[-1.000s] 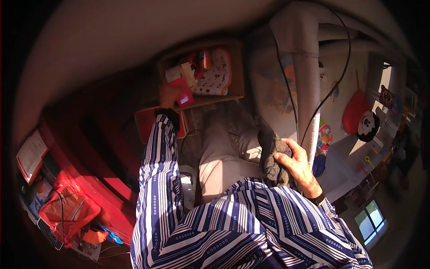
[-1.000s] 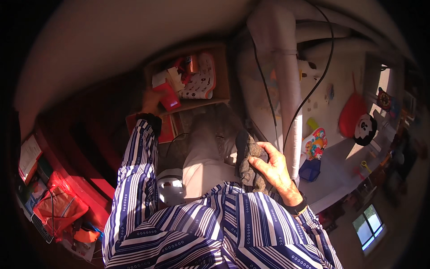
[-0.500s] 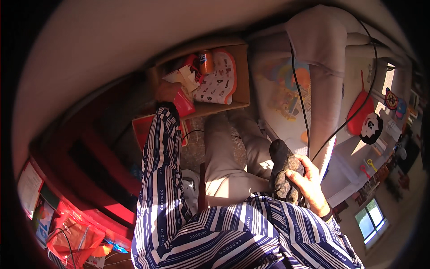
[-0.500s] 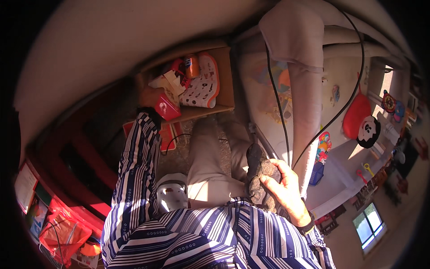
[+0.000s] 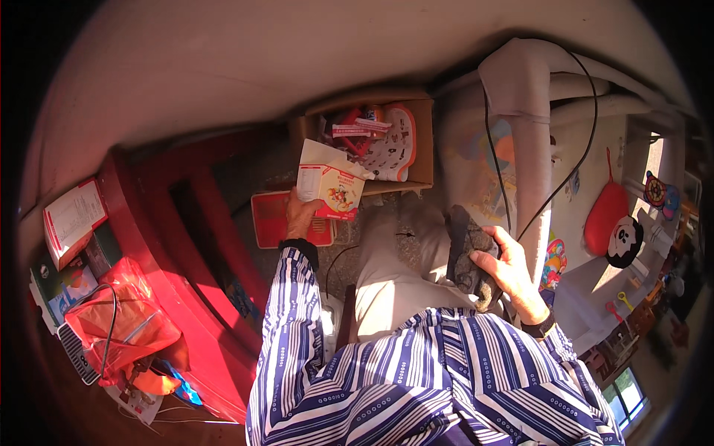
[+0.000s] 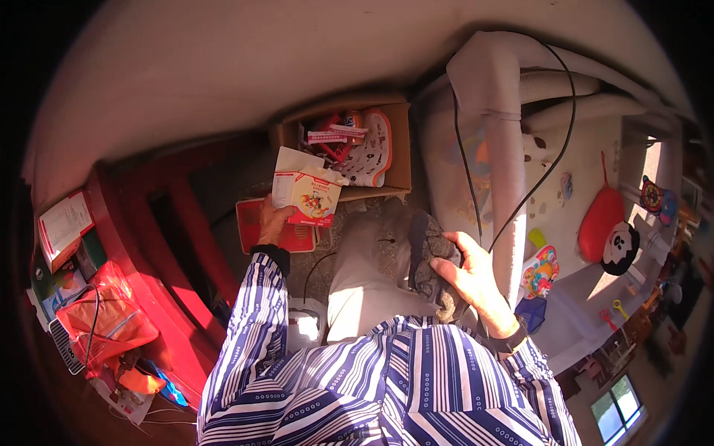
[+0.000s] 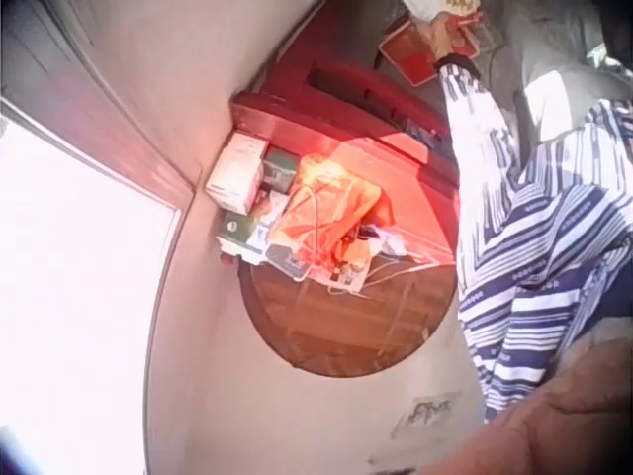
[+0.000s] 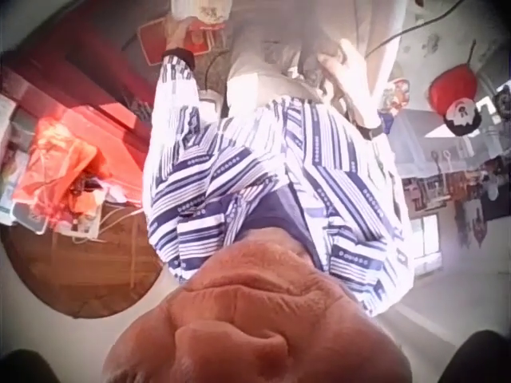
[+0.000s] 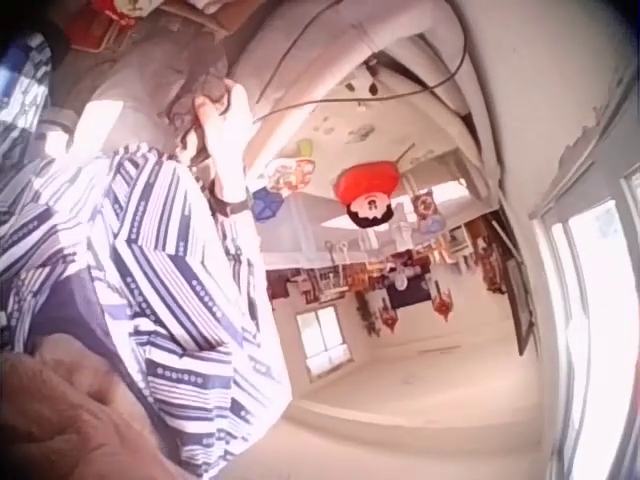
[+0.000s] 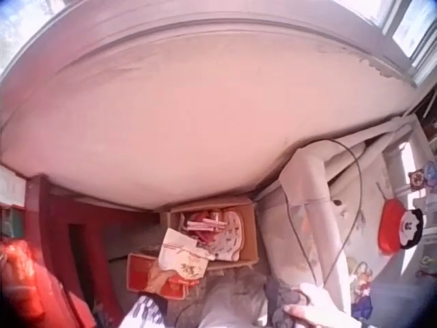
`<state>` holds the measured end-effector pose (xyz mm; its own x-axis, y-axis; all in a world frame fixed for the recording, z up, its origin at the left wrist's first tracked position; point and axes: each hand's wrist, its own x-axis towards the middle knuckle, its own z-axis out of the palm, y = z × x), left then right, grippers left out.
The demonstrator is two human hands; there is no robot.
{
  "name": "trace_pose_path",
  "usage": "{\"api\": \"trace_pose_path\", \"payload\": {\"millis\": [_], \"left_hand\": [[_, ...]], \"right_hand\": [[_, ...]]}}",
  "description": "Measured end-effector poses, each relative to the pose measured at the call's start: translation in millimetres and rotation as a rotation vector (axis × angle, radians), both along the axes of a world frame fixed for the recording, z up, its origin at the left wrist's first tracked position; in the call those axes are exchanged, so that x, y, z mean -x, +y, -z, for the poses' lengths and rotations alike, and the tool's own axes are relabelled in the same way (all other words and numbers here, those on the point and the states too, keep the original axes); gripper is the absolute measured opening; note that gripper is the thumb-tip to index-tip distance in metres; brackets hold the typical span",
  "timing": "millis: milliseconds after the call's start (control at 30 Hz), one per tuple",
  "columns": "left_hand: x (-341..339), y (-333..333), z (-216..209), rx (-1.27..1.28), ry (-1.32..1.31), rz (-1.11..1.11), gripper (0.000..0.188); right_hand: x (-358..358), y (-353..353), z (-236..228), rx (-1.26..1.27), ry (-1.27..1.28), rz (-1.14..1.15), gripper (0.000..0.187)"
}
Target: Cleaning a glass window with a cloth and organizing items in a cardboard box.
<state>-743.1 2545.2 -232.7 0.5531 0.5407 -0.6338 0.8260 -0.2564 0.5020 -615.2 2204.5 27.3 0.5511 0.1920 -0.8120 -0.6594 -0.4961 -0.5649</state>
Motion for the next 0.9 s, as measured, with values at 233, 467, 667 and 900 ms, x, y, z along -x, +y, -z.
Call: {"api": "trace_pose_path", "payload": {"millis": [233, 467, 667, 900], "left_hand": [[-33, 1, -41, 0.227, 0.035, -0.215, 0.055], [42, 7, -23, 0.213, -0.028, -0.303, 0.070], [61, -7, -50, 0.365, -0.108, -0.425, 0.077], [48, -21, -97, 0.437, -0.484, -0.414, 0.079]], "right_hand": [[5, -14, 6, -0.043, -0.012, 0.071, 0.038], [16, -2, 7, 0.075, -0.105, -0.162, 0.043], [13, 0, 9, 0.050, -0.148, -0.219, 0.044], [0, 14, -4, 0.017, -0.129, -0.234, 0.044]]}}
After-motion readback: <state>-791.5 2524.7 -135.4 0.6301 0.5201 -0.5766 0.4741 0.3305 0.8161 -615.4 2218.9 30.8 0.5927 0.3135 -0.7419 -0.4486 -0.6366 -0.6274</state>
